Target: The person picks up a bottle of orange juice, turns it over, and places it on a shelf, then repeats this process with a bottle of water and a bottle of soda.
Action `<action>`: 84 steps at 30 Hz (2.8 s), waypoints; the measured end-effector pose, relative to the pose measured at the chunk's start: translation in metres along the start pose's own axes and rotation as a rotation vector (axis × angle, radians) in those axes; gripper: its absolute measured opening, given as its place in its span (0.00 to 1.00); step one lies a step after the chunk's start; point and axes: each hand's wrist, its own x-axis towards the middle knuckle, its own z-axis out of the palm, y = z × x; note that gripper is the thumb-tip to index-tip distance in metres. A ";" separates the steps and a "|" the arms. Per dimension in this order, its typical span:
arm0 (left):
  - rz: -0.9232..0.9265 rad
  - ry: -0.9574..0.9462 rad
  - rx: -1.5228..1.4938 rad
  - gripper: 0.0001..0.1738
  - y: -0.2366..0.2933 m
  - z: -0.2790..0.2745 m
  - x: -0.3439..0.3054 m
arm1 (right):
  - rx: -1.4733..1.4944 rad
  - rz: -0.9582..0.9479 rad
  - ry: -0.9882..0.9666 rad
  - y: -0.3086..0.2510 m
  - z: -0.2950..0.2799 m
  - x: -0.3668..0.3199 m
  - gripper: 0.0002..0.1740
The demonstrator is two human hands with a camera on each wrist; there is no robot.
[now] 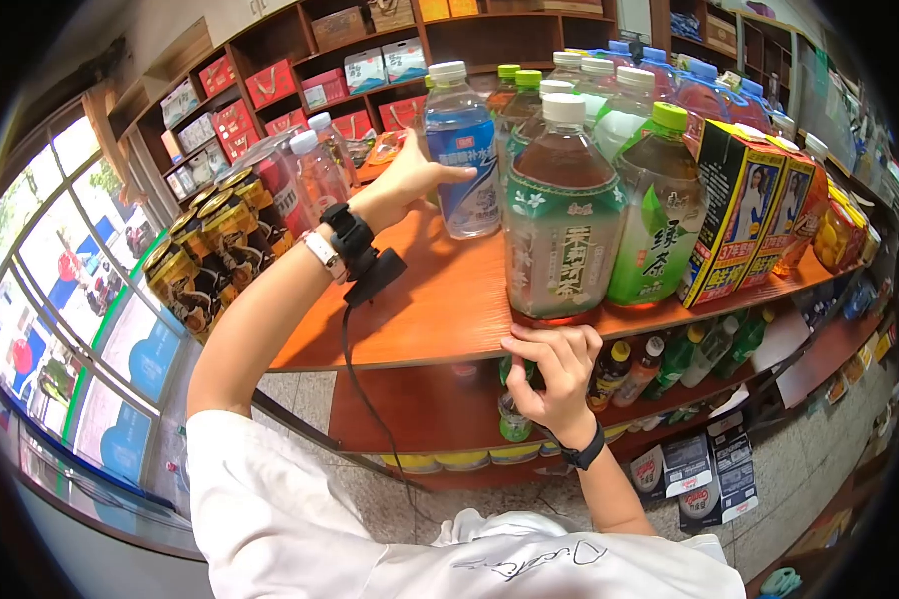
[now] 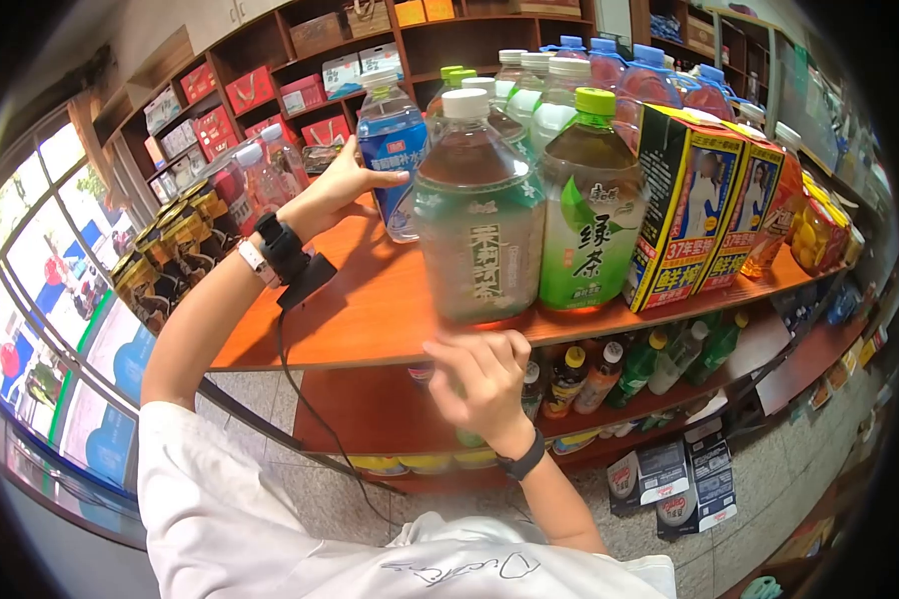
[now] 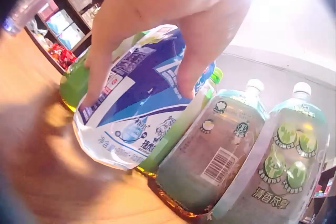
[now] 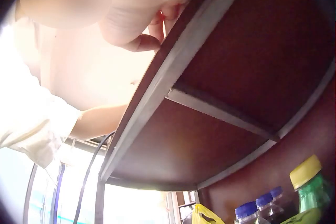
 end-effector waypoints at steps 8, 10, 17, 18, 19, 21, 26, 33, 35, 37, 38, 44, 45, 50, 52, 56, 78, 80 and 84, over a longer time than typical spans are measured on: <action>0.048 -0.085 -0.010 0.49 -0.006 -0.008 0.014 | -0.009 0.007 -0.034 -0.001 -0.006 0.002 0.17; 0.043 -0.086 0.002 0.50 -0.010 -0.010 0.020 | -0.022 -0.007 -0.033 0.001 -0.004 0.000 0.18; 0.026 -0.119 -0.076 0.48 -0.019 -0.013 0.026 | 0.004 -0.021 -0.010 0.005 -0.001 -0.002 0.18; -0.004 -0.094 -0.073 0.47 -0.018 -0.011 0.025 | -0.004 -0.022 -0.011 0.005 -0.002 -0.001 0.18; 0.010 -0.032 -0.054 0.45 -0.009 -0.004 0.014 | 0.003 -0.019 -0.024 0.004 -0.004 0.000 0.18; -0.038 -0.041 0.087 0.35 0.011 -0.010 0.000 | 0.029 -0.018 -0.103 0.003 -0.013 0.002 0.19; 0.425 0.146 -0.552 0.26 0.052 0.007 -0.076 | 0.144 -0.083 -0.265 0.005 -0.049 0.006 0.21; 1.041 -0.421 -0.392 0.32 0.066 0.177 -0.281 | 0.167 0.257 -0.450 0.024 -0.178 -0.118 0.18; 1.058 -0.852 -0.252 0.04 0.087 0.252 -0.289 | 0.135 0.514 -0.502 0.017 -0.239 -0.158 0.19; 0.904 -0.934 -0.268 0.06 0.067 0.341 -0.301 | 0.034 0.680 -0.514 0.009 -0.295 -0.213 0.17; 0.786 -0.903 -0.242 0.07 0.060 0.383 -0.315 | -0.027 0.733 -0.508 0.006 -0.321 -0.247 0.17; 0.679 -1.041 -0.261 0.07 0.052 0.539 -0.392 | -0.334 1.211 -0.412 -0.070 -0.501 -0.356 0.18; 0.630 -1.066 -0.278 0.09 0.058 0.573 -0.412 | -0.417 1.325 -0.274 -0.092 -0.544 -0.373 0.16; 0.386 -1.172 -0.315 0.05 0.072 0.661 -0.454 | -0.607 1.354 0.108 -0.125 -0.620 -0.393 0.12; 0.368 -1.190 -0.306 0.05 0.088 0.694 -0.467 | -0.662 1.365 0.167 -0.127 -0.639 -0.396 0.11; 0.460 -1.294 -0.364 0.06 0.114 0.750 -0.485 | -0.668 1.310 0.219 -0.119 -0.667 -0.410 0.10; 0.509 -1.411 -0.408 0.10 0.277 1.111 -0.417 | -0.824 1.291 0.438 0.091 -0.953 -0.410 0.10; 0.562 -1.398 -0.410 0.11 0.285 1.135 -0.411 | -0.845 1.297 0.463 0.107 -0.973 -0.414 0.10; 0.556 -1.428 -0.287 0.11 0.286 1.171 -0.404 | -0.919 1.330 0.514 0.129 -1.002 -0.433 0.09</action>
